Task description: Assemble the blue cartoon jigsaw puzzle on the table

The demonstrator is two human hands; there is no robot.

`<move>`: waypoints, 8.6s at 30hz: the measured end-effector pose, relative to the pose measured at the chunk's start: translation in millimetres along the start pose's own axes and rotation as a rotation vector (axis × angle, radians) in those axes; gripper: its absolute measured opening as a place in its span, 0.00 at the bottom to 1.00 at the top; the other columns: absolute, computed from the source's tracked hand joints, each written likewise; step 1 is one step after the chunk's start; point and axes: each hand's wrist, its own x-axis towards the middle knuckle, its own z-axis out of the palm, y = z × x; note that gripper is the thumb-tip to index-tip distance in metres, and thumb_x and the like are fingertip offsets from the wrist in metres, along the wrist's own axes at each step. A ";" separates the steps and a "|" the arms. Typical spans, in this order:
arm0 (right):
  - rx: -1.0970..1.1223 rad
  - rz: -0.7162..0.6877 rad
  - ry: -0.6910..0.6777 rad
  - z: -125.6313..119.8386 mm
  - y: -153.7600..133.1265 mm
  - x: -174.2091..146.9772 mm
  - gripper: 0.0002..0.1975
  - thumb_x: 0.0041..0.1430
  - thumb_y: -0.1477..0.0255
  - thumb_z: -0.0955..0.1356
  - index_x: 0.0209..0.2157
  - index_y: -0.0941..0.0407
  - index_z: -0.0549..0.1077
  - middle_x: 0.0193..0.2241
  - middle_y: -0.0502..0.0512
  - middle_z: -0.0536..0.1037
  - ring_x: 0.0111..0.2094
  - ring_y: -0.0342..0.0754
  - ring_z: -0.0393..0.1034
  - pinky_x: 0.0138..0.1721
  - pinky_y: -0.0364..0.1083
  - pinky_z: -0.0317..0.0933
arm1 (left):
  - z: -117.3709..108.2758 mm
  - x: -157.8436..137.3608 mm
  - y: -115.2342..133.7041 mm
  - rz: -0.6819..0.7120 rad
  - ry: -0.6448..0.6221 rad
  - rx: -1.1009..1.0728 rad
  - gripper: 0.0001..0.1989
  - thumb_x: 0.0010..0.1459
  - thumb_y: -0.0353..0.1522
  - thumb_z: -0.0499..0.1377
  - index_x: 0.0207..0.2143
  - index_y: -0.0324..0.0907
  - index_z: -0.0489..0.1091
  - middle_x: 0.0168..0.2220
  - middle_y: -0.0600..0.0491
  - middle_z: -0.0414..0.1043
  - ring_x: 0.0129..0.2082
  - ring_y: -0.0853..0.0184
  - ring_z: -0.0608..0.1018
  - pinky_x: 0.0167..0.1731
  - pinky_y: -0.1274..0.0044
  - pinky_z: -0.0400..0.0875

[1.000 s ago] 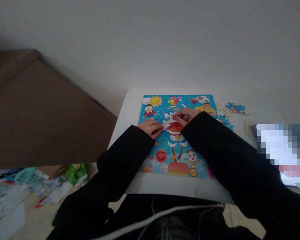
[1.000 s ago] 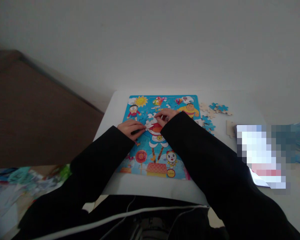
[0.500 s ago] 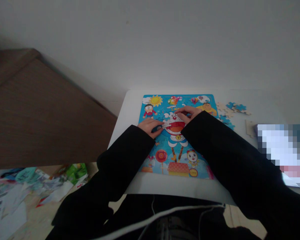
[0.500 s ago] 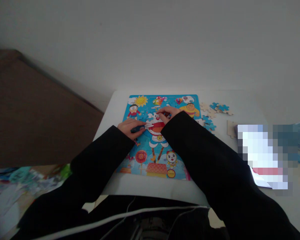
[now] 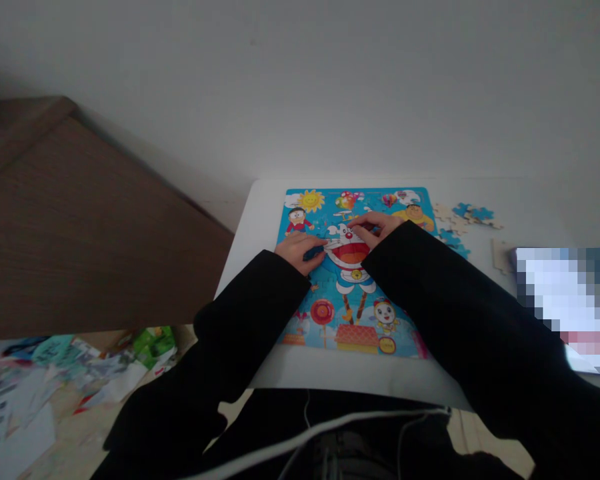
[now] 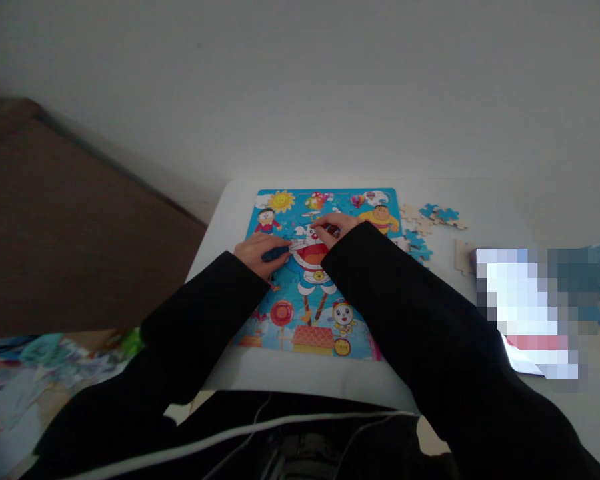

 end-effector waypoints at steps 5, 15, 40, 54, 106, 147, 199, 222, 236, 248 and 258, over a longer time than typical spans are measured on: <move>-0.010 -0.002 0.003 2.6 1.5 1.1 0.09 0.53 0.70 0.64 0.31 0.55 0.76 0.25 0.53 0.76 0.22 0.41 0.66 0.20 0.40 0.59 | 2.1 2.0 -3.6 0.074 0.025 -0.010 0.09 0.56 0.34 0.56 0.33 0.40 0.74 0.31 0.51 0.76 0.31 0.69 0.76 0.33 0.76 0.71; 0.024 0.005 0.027 7.3 2.3 0.4 0.09 0.51 0.70 0.64 0.29 0.55 0.76 0.25 0.53 0.77 0.21 0.40 0.65 0.21 0.40 0.60 | 1.6 2.4 -5.6 0.061 -0.063 -0.062 0.09 0.57 0.31 0.53 0.35 0.41 0.73 0.35 0.50 0.76 0.35 0.68 0.76 0.36 0.75 0.70; -0.208 -0.348 -0.132 10.0 16.4 4.4 0.09 0.49 0.69 0.67 0.32 0.53 0.77 0.27 0.51 0.75 0.26 0.40 0.68 0.27 0.39 0.60 | 3.0 2.9 -5.0 0.121 0.003 -0.023 0.09 0.58 0.33 0.55 0.34 0.39 0.73 0.32 0.49 0.75 0.32 0.67 0.75 0.33 0.75 0.71; -0.243 -0.423 -0.125 11.3 20.2 6.4 0.10 0.50 0.67 0.66 0.32 0.55 0.77 0.27 0.52 0.74 0.27 0.41 0.68 0.27 0.39 0.60 | 4.9 3.8 -4.3 0.153 0.008 -0.025 0.10 0.59 0.32 0.53 0.35 0.38 0.73 0.37 0.47 0.75 0.35 0.66 0.77 0.35 0.74 0.72; -0.695 -0.531 -0.143 -6.6 -9.4 -18.6 0.14 0.57 0.66 0.61 0.34 0.55 0.77 0.33 0.55 0.75 0.30 0.47 0.64 0.25 0.45 0.52 | -1.3 1.8 9.9 0.174 0.047 0.169 0.08 0.52 0.29 0.55 0.32 0.38 0.73 0.34 0.50 0.77 0.31 0.64 0.76 0.32 0.72 0.72; -0.228 -0.163 0.222 -50.4 7.8 -131.3 0.09 0.52 0.77 0.67 0.33 0.50 0.76 0.27 0.50 0.79 0.25 0.43 0.72 0.28 0.44 0.68 | -6.9 4.6 -1.6 0.080 0.068 0.051 0.07 0.54 0.33 0.58 0.33 0.39 0.73 0.29 0.50 0.73 0.29 0.68 0.73 0.31 0.75 0.72; -0.204 -0.276 0.271 -45.0 19.8 -130.5 0.06 0.51 0.79 0.67 0.31 0.57 0.75 0.26 0.52 0.78 0.25 0.40 0.71 0.29 0.40 0.65 | -0.6 0.9 -14.7 0.200 0.048 0.240 0.14 0.58 0.37 0.54 0.40 0.36 0.71 0.37 0.47 0.74 0.36 0.64 0.75 0.37 0.71 0.73; -0.295 -0.189 0.219 -46.3 11.4 -129.1 0.07 0.55 0.74 0.65 0.30 0.55 0.77 0.26 0.52 0.77 0.26 0.42 0.72 0.30 0.41 0.67 | 3.8 1.5 -9.6 0.285 -0.007 0.402 0.15 0.60 0.37 0.51 0.39 0.35 0.72 0.36 0.44 0.75 0.33 0.63 0.77 0.33 0.73 0.74; -0.453 -0.419 -0.200 -21.8 -21.1 -18.7 0.10 0.53 0.69 0.65 0.33 0.56 0.77 0.29 0.55 0.79 0.31 0.46 0.73 0.35 0.44 0.66 | 10.4 -4.9 -6.9 0.288 -0.054 0.365 0.12 0.62 0.31 0.49 0.40 0.38 0.72 0.33 0.46 0.77 0.31 0.65 0.78 0.32 0.75 0.74; -0.383 -0.461 -0.078 21.6 4.9 -6.5 0.19 0.53 0.62 0.66 0.39 0.62 0.75 0.38 0.59 0.77 0.37 0.47 0.72 0.41 0.44 0.62 | 3.2 -0.2 -1.4 0.351 -0.087 0.346 0.12 0.62 0.28 0.48 0.39 0.35 0.71 0.31 0.47 0.76 0.29 0.66 0.77 0.28 0.76 0.72; -0.436 -0.489 -0.156 19.8 1.7 -4.3 0.18 0.56 0.63 0.65 0.41 0.62 0.74 0.38 0.59 0.77 0.37 0.47 0.72 0.40 0.44 0.62 | 2.8 -5.8 11.0 0.318 -0.145 0.416 0.15 0.61 0.22 0.43 0.42 0.32 0.67 0.36 0.40 0.74 0.35 0.61 0.77 0.28 0.69 0.74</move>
